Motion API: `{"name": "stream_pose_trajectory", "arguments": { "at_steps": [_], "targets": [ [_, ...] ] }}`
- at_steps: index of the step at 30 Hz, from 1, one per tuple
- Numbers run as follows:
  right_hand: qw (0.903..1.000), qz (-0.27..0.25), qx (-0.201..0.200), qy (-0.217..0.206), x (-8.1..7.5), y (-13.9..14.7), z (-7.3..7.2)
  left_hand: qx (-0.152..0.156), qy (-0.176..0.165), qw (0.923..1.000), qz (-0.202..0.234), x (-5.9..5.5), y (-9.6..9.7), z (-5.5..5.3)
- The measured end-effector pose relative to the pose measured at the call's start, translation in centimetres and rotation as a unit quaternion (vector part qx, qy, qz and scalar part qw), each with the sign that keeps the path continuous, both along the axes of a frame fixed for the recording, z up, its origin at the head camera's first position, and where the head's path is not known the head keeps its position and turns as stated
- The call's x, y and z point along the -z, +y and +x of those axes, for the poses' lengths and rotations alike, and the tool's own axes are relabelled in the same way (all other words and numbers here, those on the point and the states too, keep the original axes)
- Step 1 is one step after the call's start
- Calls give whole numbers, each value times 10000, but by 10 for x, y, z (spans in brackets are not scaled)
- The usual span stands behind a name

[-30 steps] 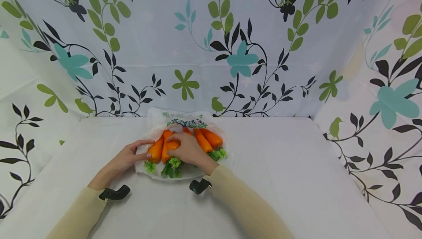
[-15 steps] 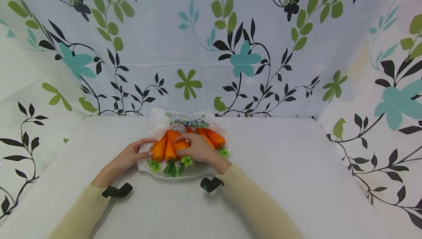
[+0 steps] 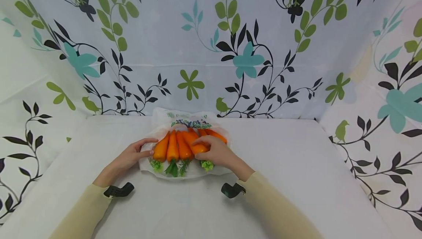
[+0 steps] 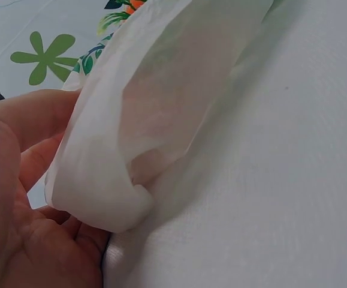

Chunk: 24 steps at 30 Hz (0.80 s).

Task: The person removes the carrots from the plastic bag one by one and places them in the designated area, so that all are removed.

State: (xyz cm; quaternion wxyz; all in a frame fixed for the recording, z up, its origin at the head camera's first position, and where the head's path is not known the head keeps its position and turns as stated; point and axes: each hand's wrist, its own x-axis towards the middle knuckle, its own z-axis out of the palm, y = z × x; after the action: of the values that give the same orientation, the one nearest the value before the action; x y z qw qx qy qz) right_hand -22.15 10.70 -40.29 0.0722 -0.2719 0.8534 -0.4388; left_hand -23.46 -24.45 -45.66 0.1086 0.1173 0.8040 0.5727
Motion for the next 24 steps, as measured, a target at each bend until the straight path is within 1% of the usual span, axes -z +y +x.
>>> {"name": "stream_pose_trajectory", "arguments": {
  "at_steps": [7,13,18,24],
  "targets": [
    [10000,-54,19,39,-4,16,5,-111,-73,9999,5,-2,0,1],
    [9999,-152,26,43,-9,31,9,-116,-74,9999,5,-2,0,1],
    [9997,-135,178,60,-9,46,11,-107,-83,9999,52,-1,-1,2],
    [9989,-159,392,198,-13,65,13,-89,-75,9999,83,-2,0,2]
  ]
}}
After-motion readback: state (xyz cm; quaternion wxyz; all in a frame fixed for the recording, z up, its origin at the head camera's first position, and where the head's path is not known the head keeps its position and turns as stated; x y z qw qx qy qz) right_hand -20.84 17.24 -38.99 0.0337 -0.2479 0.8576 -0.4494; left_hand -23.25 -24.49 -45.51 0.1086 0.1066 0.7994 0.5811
